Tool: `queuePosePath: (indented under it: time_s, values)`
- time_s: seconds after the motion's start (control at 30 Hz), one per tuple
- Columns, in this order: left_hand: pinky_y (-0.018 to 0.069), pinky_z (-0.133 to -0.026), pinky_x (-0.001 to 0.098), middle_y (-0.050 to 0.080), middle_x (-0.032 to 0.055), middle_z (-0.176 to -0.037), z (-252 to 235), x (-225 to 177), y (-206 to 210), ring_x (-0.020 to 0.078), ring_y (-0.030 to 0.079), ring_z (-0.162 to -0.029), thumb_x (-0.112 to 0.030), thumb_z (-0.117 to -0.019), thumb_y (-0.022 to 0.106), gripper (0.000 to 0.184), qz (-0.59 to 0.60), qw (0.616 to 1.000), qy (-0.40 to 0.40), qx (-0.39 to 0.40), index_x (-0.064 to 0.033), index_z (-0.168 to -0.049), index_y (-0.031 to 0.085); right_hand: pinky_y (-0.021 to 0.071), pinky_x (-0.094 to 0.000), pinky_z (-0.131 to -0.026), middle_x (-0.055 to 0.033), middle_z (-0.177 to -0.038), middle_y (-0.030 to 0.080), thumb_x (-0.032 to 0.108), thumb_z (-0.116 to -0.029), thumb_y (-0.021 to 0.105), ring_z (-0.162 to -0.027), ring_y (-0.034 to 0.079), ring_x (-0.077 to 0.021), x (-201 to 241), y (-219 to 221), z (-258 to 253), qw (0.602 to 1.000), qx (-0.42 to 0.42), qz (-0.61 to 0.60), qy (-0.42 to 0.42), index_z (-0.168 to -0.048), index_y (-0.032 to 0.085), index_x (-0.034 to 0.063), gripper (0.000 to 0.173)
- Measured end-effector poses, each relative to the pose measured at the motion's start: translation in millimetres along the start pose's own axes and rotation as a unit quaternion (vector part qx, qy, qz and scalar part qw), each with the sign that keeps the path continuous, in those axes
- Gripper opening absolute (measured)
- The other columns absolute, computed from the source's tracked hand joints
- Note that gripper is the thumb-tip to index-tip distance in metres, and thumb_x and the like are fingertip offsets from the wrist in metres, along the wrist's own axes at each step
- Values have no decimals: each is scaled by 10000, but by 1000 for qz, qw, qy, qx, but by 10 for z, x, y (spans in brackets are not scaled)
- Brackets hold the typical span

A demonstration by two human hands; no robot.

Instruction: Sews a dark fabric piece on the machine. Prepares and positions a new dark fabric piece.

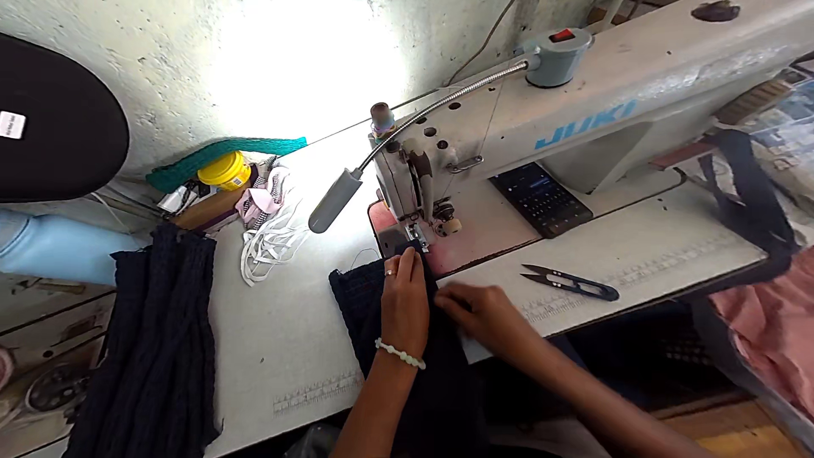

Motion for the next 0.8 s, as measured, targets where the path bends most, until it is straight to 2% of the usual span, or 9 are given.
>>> queuePosePath:
  time_s: [0.07,0.1,0.2,0.27,0.43,0.63,0.8]
  values:
    - [556,-948,425,708,197,-1246,41,1,36,393,682,-1115,24,-964,554,250,6,1000,2,-8,75,-1129,736,591,-483,-711,-146,-899,734,166,-1021,586,-762,719,-286,-44,-182,-262,997,-4,74,-15,-1078,728,-3,228]
    - [557,-945,431,705,204,-1246,37,2,46,399,682,-1113,21,-967,552,242,8,1000,0,-11,75,-1117,734,581,-501,-749,-155,-949,729,160,-1015,602,-807,710,-301,-78,-243,-416,995,1,96,-18,-1094,731,-1,220]
    - [554,-948,441,700,213,-1248,19,0,54,411,680,-1112,2,-971,565,225,11,1000,-3,-12,65,-1116,725,560,-480,-812,-171,-1021,678,178,-990,677,-880,678,-293,-150,-292,-806,993,67,102,0,-1070,730,-1,203]
    - [553,-948,435,700,210,-1251,18,3,55,409,682,-1110,0,-970,569,231,7,1000,2,-16,55,-1138,718,553,-471,-865,-178,-1071,660,181,-996,670,-946,677,-294,-128,-261,-929,988,111,108,22,-1062,724,-7,207]
    - [562,-925,415,707,199,-1254,14,5,64,392,695,-1092,25,-956,558,253,0,1000,12,-24,36,-1136,736,522,-493,-863,-203,-1050,659,131,-1003,623,-976,656,-333,-61,-192,-987,982,112,137,62,-1003,704,-34,184]
    - [569,-888,437,715,165,-1253,-58,43,81,375,699,-1083,3,-954,561,278,-12,1000,12,-22,-15,-1155,752,512,-505,-839,-203,-1042,643,139,-974,656,-970,647,-336,20,-181,-1061,979,82,129,133,-947,705,-53,200]
    - [551,-952,462,697,214,-1255,-98,100,61,412,675,-1133,-18,-966,573,265,39,999,6,-4,11,-1170,739,511,-507,-824,-187,-1030,641,160,-954,698,-951,644,-326,-17,-199,-1113,979,86,115,148,-930,699,-34,196]
Point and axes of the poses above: each hand's wrist, its own z-axis away from the middle knuckle, its own y-axis out of the palm, x = y × z, the point moved 1 cm from there along -z, towards the middle knuckle
